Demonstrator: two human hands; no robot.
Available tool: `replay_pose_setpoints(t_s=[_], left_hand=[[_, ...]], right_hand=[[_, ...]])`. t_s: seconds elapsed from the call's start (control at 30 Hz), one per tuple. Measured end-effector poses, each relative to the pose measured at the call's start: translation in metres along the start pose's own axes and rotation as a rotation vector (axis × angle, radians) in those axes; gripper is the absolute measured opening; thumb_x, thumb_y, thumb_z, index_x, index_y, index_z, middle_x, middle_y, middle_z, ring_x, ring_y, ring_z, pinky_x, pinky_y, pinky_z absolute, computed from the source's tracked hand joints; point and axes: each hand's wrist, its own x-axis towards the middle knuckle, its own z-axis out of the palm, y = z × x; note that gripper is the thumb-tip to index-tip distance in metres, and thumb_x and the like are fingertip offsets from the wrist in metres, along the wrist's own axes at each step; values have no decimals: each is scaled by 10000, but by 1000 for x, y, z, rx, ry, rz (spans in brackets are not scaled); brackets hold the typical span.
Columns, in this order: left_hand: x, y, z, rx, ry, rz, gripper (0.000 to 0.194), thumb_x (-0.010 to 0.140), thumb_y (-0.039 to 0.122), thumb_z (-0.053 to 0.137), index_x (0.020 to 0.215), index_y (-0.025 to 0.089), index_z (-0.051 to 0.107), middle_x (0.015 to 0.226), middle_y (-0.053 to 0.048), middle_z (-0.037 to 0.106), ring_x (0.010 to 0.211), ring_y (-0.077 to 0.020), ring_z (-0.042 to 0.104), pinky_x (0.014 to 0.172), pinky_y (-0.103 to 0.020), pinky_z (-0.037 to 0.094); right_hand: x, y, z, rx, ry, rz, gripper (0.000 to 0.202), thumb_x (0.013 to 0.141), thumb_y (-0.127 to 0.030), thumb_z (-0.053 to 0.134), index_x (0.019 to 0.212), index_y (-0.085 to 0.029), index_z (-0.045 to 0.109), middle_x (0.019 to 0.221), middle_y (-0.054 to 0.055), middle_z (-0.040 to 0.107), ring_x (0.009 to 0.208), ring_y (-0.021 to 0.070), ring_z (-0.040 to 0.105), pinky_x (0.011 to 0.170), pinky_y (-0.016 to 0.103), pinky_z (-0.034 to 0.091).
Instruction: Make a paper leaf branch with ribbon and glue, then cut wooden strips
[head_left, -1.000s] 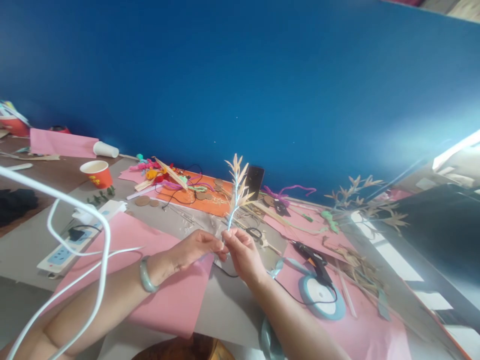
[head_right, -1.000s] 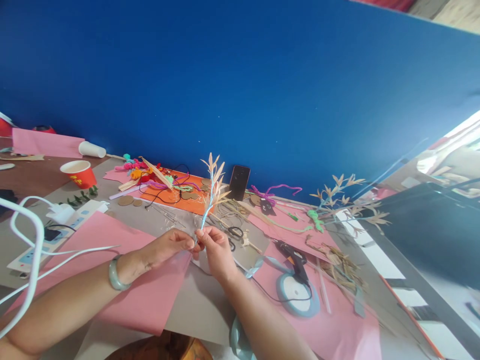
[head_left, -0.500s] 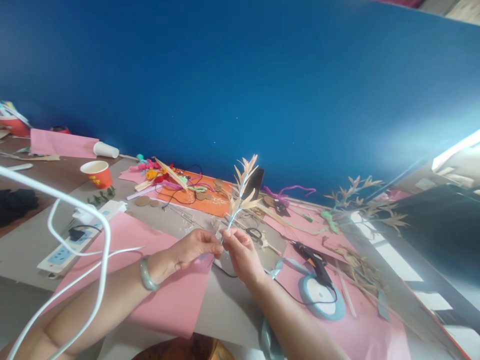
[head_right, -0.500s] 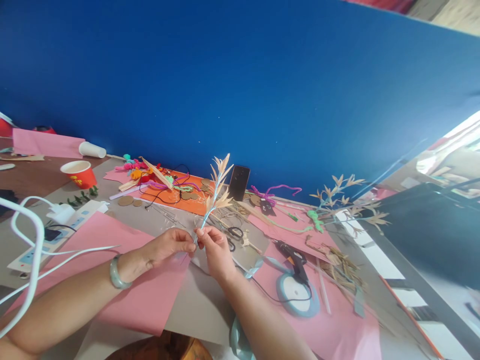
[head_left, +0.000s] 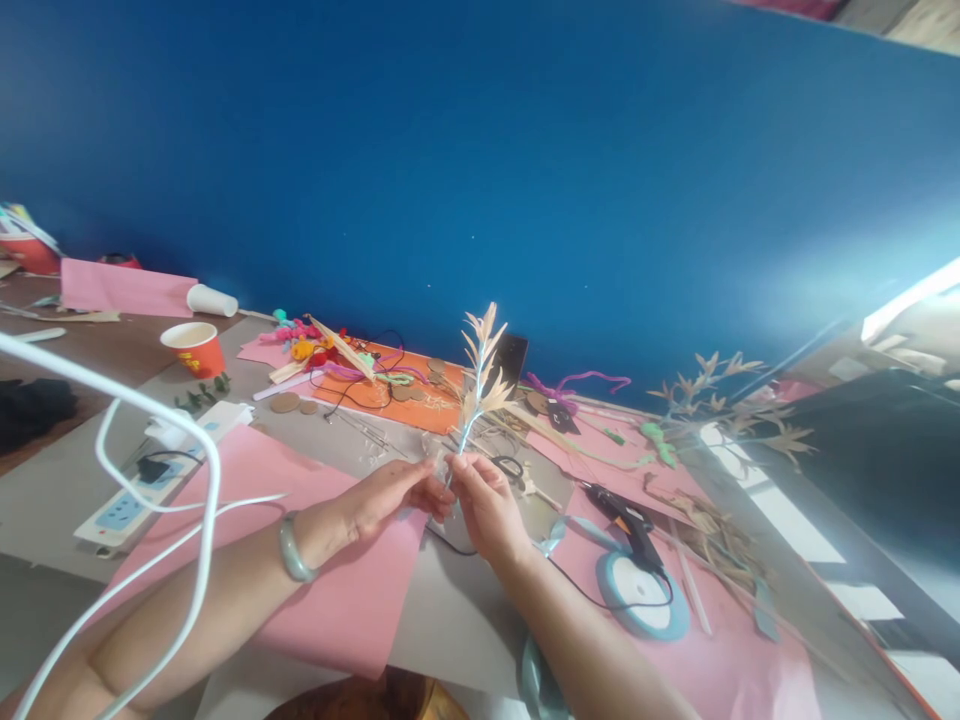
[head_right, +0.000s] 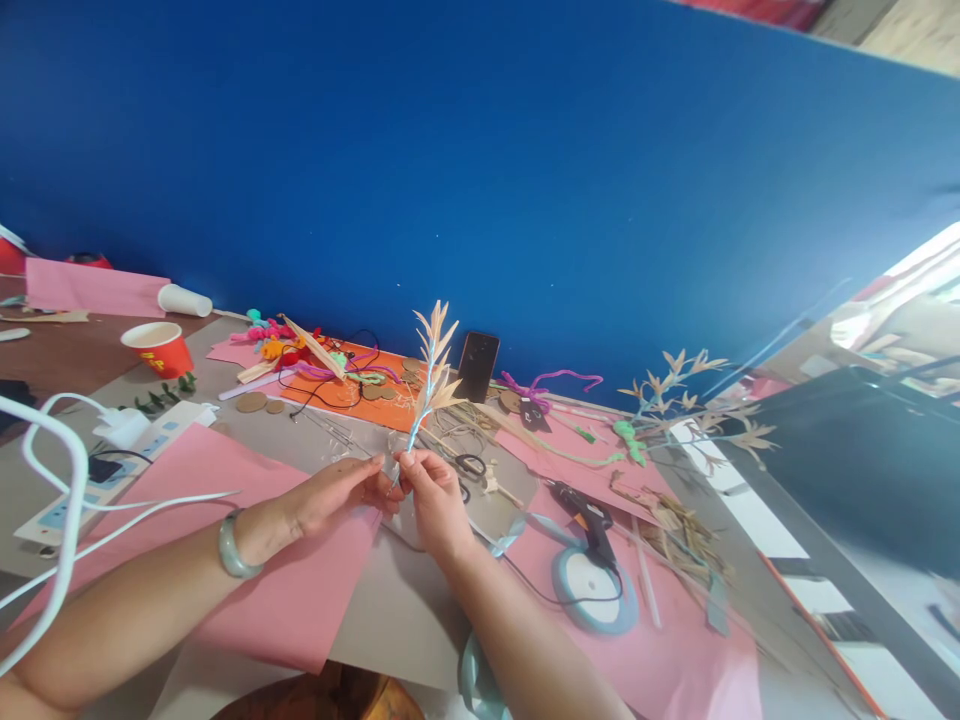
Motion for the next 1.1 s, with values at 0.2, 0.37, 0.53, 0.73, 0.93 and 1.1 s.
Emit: replay_pose_setpoints(t_s=[0.2,0.37,0.53,0.73,0.93,1.1], left_hand=[[1,1,-1,107,-7,-13,277,573,342,826,652,113,691,627,-37,660,614,-128,576,700,-271,441],[0,1,0,192,23,19,276,657,384,758,620,117,701,626,-59,676,608,-137,579,670,-271,436],[-1,2,3,120,-24,11,281,663,385,752,693,108,720,667,-75,694,643,-173,623,735,-330,476],[0,2,4,122,0,41,283,680,383,743,647,105,698,631,-60,676,607,-155,609,706,-315,484],[0,0,3,111,-35,49,315,695,414,732,703,100,707,654,-73,693,634,-176,637,722,-328,494],[-1,1,2,153,-67,48,303,719,397,718,764,98,731,685,-84,706,668,-185,649,753,-330,493]], right_hand=[[-1,-2,4,-9,34,-55,267,728,-431,716,656,-197,610,561,-41,495,528,100,426,563,257,391],[0,2,3,-23,20,-49,272,723,-453,712,678,-202,619,585,-32,517,517,108,425,525,261,387],[2,5,1,-22,5,-30,262,742,-459,695,711,-209,626,552,-46,487,488,108,438,500,260,389],[1,7,0,-24,-38,-19,243,742,-437,703,737,-201,645,563,-41,512,501,109,465,511,258,408],[0,7,2,-5,-48,-11,215,760,-406,695,754,-195,654,549,-49,494,459,97,458,471,248,408],[-3,6,5,53,-63,17,200,771,-399,684,762,-206,631,501,-62,477,409,101,450,416,245,396]])
